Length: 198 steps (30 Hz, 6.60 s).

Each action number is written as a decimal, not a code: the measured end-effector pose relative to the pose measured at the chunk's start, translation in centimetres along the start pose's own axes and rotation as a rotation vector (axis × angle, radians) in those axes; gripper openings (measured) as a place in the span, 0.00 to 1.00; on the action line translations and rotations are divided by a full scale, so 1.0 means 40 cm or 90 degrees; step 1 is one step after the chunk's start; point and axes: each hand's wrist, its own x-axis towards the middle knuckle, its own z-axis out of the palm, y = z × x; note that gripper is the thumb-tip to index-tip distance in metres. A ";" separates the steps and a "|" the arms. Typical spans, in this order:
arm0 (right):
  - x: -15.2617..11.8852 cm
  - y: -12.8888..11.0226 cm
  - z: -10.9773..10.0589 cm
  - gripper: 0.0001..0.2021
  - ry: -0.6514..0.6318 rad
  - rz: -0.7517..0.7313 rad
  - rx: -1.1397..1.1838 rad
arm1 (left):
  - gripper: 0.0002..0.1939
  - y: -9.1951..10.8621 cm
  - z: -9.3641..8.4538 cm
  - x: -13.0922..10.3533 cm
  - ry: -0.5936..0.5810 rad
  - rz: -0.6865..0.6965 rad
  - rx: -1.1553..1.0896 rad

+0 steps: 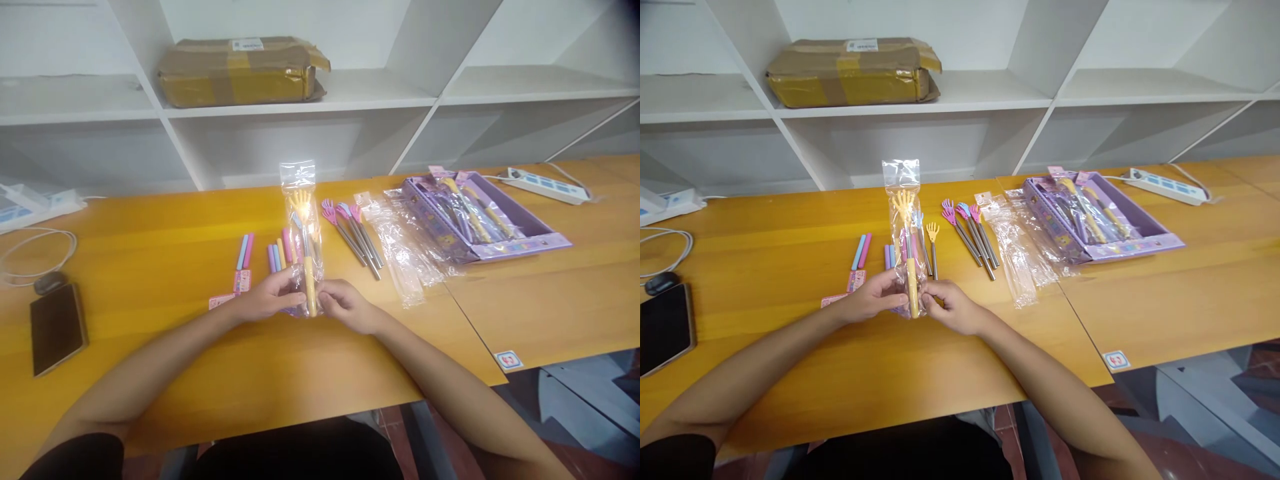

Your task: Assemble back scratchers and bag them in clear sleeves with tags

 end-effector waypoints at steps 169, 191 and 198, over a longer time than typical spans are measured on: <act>0.003 -0.008 -0.011 0.14 0.119 -0.184 -0.284 | 0.12 0.034 0.014 0.024 0.246 -0.209 -0.072; 0.004 -0.026 -0.012 0.15 0.044 -0.148 -0.289 | 0.11 0.033 0.037 0.025 0.304 -0.193 -0.121; 0.003 -0.030 -0.015 0.15 0.079 -0.149 -0.266 | 0.12 0.043 0.035 0.029 0.362 -0.149 -0.161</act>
